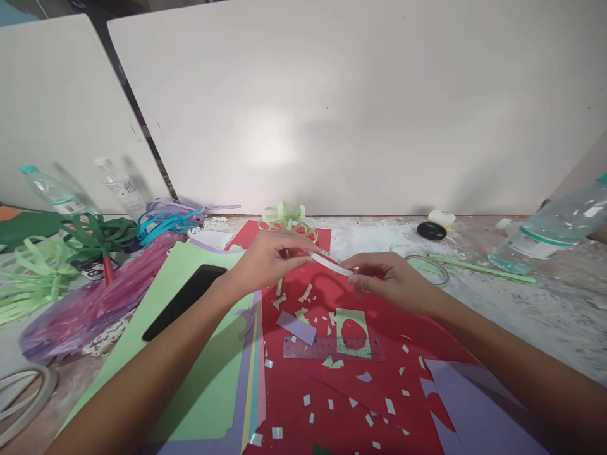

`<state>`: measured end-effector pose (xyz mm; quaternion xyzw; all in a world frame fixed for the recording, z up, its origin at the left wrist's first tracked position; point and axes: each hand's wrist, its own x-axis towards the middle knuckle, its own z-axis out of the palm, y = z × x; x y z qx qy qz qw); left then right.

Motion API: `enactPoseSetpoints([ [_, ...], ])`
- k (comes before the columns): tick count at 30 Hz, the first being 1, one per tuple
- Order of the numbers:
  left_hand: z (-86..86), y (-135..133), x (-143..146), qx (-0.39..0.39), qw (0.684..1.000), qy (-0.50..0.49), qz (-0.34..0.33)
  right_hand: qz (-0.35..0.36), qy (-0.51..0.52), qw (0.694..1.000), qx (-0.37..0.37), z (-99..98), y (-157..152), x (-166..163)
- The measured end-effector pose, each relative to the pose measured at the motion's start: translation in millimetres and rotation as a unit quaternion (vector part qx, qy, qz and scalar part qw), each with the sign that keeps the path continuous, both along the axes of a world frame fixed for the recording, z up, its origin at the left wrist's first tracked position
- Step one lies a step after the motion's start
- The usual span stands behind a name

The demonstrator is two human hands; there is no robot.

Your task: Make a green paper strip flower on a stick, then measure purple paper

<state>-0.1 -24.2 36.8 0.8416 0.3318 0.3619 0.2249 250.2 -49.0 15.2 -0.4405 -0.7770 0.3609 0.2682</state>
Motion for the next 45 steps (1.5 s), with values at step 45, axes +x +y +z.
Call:
enactPoseSetpoints([
  [45,7.0,-13.2,8.3,-0.03,1.0,-0.003,0.01,-0.018,0.187,0.981,-0.036,-8.4,5.0,-0.8],
])
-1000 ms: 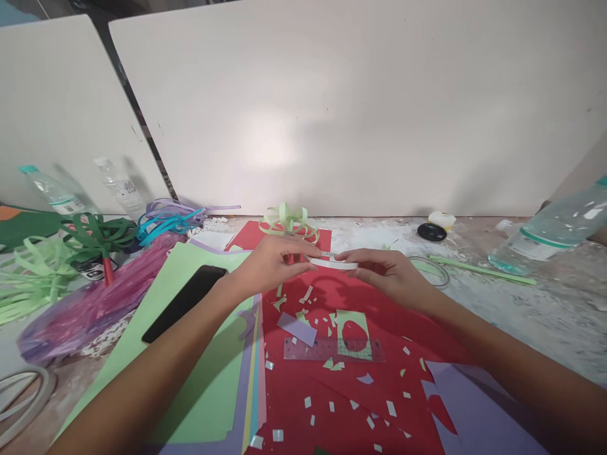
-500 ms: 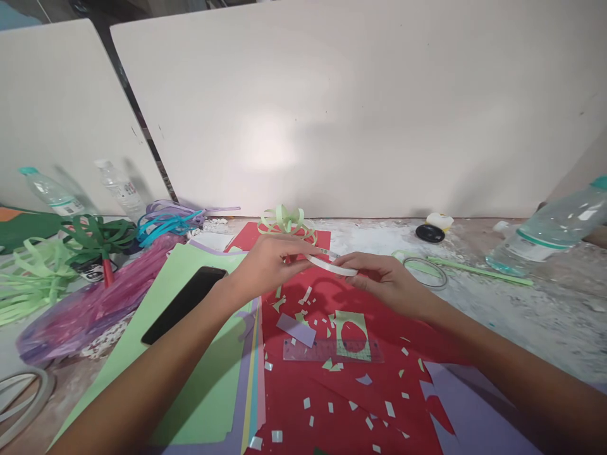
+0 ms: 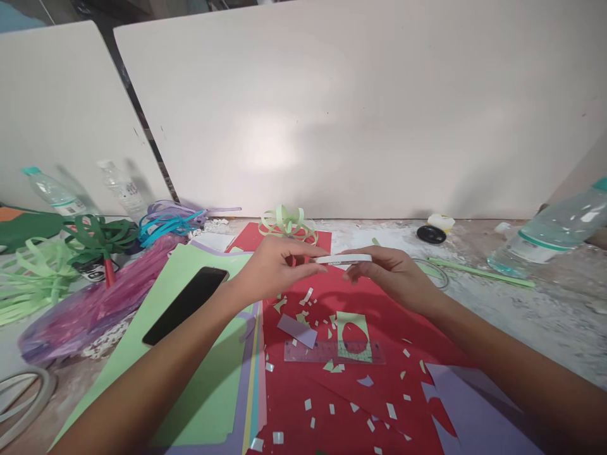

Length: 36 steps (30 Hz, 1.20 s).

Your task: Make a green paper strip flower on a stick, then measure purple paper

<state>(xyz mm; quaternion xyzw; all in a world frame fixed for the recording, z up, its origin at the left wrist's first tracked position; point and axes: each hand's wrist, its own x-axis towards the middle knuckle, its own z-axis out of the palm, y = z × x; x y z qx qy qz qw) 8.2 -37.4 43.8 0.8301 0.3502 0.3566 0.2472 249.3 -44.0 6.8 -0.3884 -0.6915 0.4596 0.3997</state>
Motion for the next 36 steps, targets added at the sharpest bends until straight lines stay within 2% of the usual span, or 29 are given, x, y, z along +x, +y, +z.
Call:
enactPoseSetpoints([
  [5,4.7,-2.0,-0.2,-0.066,0.997,-0.005,-0.038,0.082,0.181,0.975,-0.096,-1.5,2.7,0.1],
  [10,9.6,-11.2,5.3,-0.123,0.987,-0.048,-0.091,0.1,0.207,0.954,-0.19,0.0,-5.0,-10.3],
  [13,10.8,-15.2,8.2,-0.139,0.979,-0.083,-0.124,0.087,0.183,0.958,-0.202,-0.7,-8.5,-16.0],
  [15,10.3,-16.0,8.9,-0.137,0.978,-0.081,-0.138,0.065,0.122,0.977,-0.16,0.5,-9.9,-16.9],
  [18,7.9,-14.2,7.7,-0.132,0.982,-0.038,-0.127,-0.047,-0.005,0.999,-0.002,6.6,-12.4,-13.0],
  [20,6.3,-11.7,5.9,-0.13,0.985,-0.006,-0.114,-0.122,-0.053,0.983,0.129,12.3,-14.3,-8.4],
  [21,5.7,-10.4,5.0,-0.128,0.986,0.008,-0.108,-0.137,-0.06,0.969,0.196,15.2,-15.2,-6.0],
  [23,5.4,-8.2,3.4,-0.116,0.987,0.027,-0.106,-0.13,-0.073,0.938,0.314,20.8,-16.8,-1.9],
  [25,6.2,-7.2,2.5,-0.099,0.988,0.041,-0.113,-0.106,-0.094,0.912,0.386,26.0,-18.3,0.9],
  [28,8.6,-6.9,1.2,-0.078,0.986,0.063,-0.132,-0.08,-0.136,0.895,0.418,33.3,-21.1,3.2],
  [31,10.1,-6.2,-0.4,-0.068,0.985,0.078,-0.139,-0.044,-0.172,0.897,0.406,39.7,-24.5,4.2],
  [33,9.5,-5.5,-1.0,-0.046,0.987,0.085,-0.129,-0.035,-0.203,0.909,0.362,42.7,-26.4,3.8],
  [36,5.8,-6.5,1.5,0.026,0.996,0.069,-0.057,-0.06,-0.25,0.935,0.244,43.5,-27.9,0.4],
])
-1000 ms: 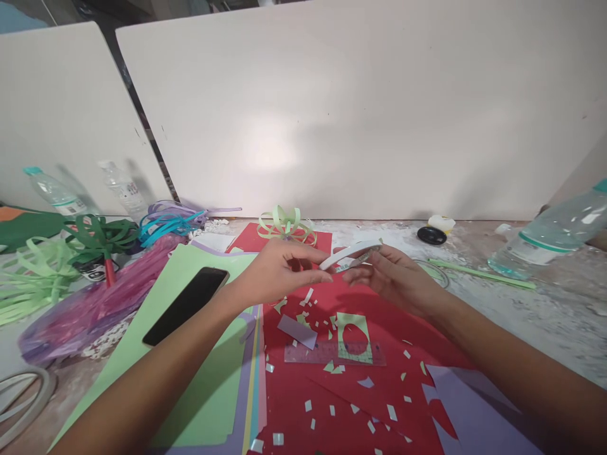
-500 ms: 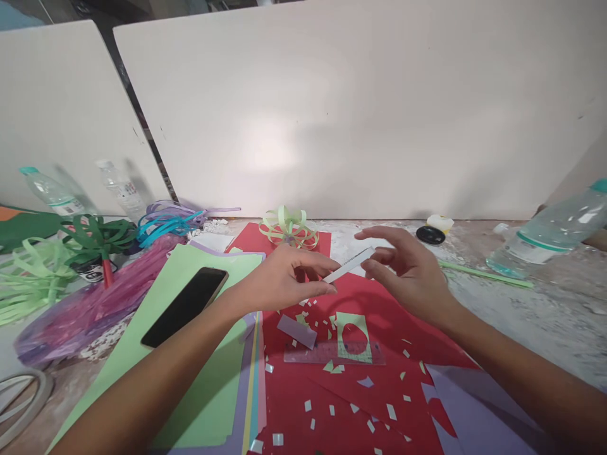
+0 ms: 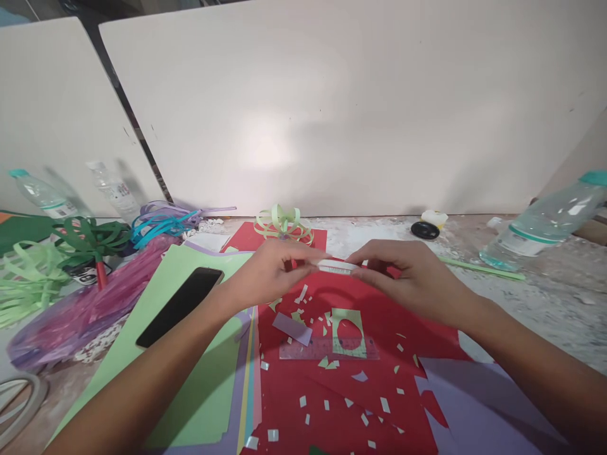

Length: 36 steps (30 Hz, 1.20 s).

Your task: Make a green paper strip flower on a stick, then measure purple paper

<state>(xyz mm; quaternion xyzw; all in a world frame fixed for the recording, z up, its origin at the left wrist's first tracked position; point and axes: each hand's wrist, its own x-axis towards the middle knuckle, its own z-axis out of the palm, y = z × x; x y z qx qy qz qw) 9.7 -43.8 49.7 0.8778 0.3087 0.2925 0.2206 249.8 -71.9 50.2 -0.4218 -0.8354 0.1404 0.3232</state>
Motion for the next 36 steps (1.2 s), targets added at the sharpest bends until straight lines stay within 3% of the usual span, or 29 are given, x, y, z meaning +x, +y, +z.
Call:
enactPoseSetpoints([
  [3,-5.2,-4.8,6.2,0.109,0.993,-0.019,0.03,-0.051,0.018,0.996,-0.077,-2.1,-1.8,-5.5],
  [7,-7.7,-12.2,13.0,0.208,0.978,0.0,-0.018,-0.046,0.03,0.991,-0.125,-1.3,-8.4,-11.4],
  [11,-1.9,-16.0,13.4,0.148,0.989,-0.011,-0.014,-0.039,0.016,0.992,-0.119,4.0,-17.2,-14.2],
  [18,6.1,-19.6,12.3,0.045,0.999,0.021,0.0,-0.018,-0.025,0.999,-0.008,3.5,-26.0,-21.1],
  [24,7.9,-19.3,11.5,0.024,0.997,0.06,-0.029,-0.026,-0.019,0.999,-0.036,1.3,-28.0,-21.4],
  [31,12.2,-22.2,9.7,-0.067,0.994,0.09,-0.013,-0.013,-0.034,0.996,-0.084,-5.2,-29.3,-26.1],
  [36,5.5,-21.8,13.0,-0.013,0.998,0.064,0.018,-0.048,0.0,0.986,-0.157,-8.0,-23.3,-28.1],
])
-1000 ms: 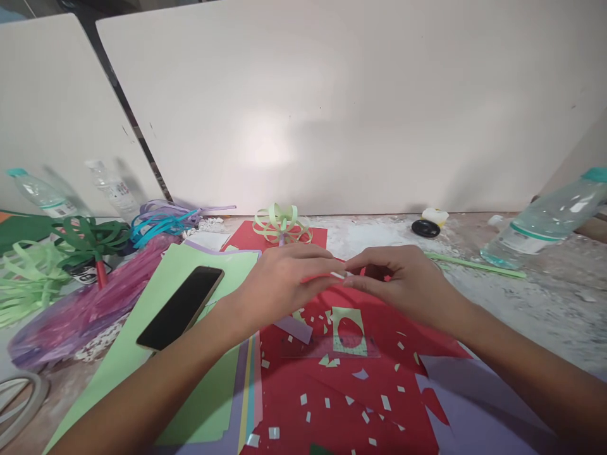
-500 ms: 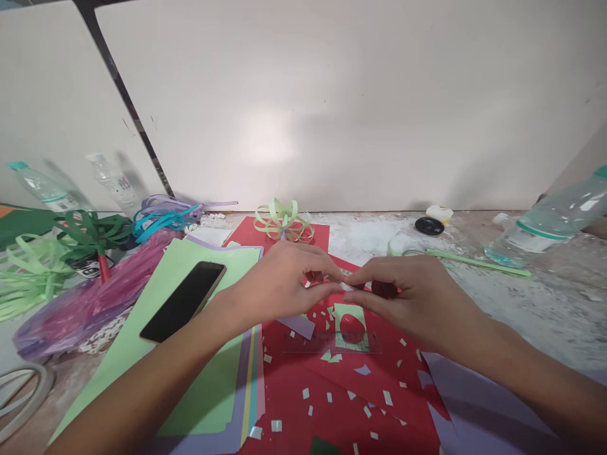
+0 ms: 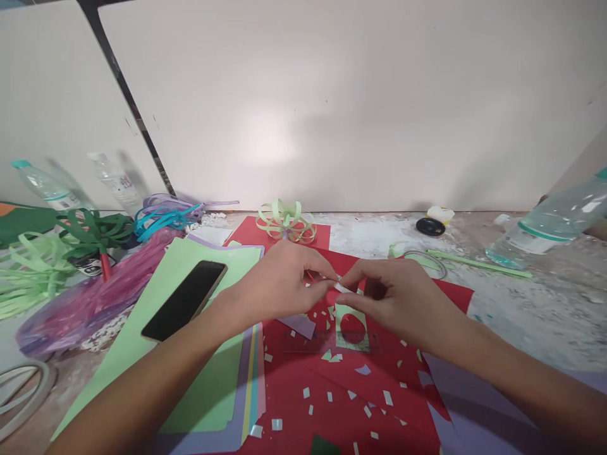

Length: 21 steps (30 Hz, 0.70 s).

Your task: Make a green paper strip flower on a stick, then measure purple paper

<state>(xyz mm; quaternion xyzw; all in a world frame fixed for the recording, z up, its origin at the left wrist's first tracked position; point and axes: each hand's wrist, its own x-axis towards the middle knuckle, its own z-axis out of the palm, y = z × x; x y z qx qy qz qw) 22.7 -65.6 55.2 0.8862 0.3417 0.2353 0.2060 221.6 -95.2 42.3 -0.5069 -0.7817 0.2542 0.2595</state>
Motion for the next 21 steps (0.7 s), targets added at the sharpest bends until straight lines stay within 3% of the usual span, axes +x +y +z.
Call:
enactPoseSetpoints([
  [4,-7.9,3.2,6.6,0.087,0.994,-0.035,0.054,-0.02,0.118,0.986,-0.12,-8.9,10.2,-2.0],
  [9,-14.1,13.3,5.6,0.034,0.991,-0.09,0.089,0.043,0.216,0.937,-0.271,-23.0,21.6,-1.6],
  [11,-16.0,15.9,4.4,0.006,0.992,-0.103,0.072,0.045,0.185,0.952,-0.238,-23.9,23.6,0.2],
  [14,-19.1,15.2,6.1,-0.023,0.994,-0.096,0.052,0.005,0.119,0.988,-0.102,-20.2,23.7,2.3],
  [16,-21.0,12.9,8.8,-0.032,0.994,-0.096,0.051,-0.005,0.092,0.994,-0.055,-17.2,23.0,2.3],
  [21,-23.7,14.0,9.4,-0.07,0.992,-0.092,0.042,0.019,0.11,0.991,-0.077,-16.9,25.0,1.9],
])
